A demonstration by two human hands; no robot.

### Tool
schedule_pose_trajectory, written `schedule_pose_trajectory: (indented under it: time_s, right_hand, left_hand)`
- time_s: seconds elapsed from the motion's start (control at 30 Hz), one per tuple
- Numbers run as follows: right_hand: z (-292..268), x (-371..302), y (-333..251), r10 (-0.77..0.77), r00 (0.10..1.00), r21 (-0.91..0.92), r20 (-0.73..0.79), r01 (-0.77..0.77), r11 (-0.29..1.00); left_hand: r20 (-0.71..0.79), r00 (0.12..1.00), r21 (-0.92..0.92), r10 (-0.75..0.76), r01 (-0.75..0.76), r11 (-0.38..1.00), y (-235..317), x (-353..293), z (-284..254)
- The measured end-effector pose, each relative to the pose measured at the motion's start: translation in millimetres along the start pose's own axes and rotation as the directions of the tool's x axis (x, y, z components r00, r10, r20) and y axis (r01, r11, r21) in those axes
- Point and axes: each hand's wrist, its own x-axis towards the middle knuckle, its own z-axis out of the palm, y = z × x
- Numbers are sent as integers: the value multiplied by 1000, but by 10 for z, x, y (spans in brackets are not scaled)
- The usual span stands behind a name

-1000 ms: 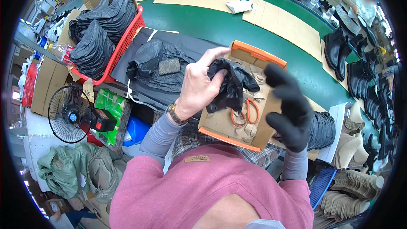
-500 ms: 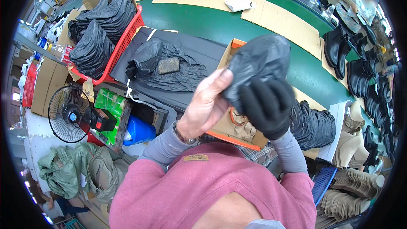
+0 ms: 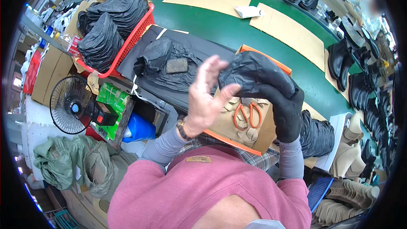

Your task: The recorder is manufacturing shoes by trimming excess black material from the edges of shoe components using scissors and organizing them into stacks.

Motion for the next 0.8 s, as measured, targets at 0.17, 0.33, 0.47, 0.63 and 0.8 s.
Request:
schedule_pose_trajectory:
  time_s: [0.17,0.33,0.47,0.63,0.8]
  right_hand:
    - [102,-1,1,-145,989,-95,14,146,985]
    - [91,236,-30,117,965,44,233,-130,990]
    - [123,456,152,38,970,-151,242,-1,989]
    - [168,769,365,-484,734,-490,477,679,547]
    - [465,903,305,-551,616,-454,563,788,416]
  left_hand:
    - [28,955,-427,-294,277,860,67,99,-169]
    - [233,828,-504,-510,552,665,18,179,-389]
    - [-115,933,-230,-340,308,923,-120,223,-554]
    - [330,839,645,432,-535,546,218,126,-719]
    - [294,858,667,421,-499,553,194,134,-865]
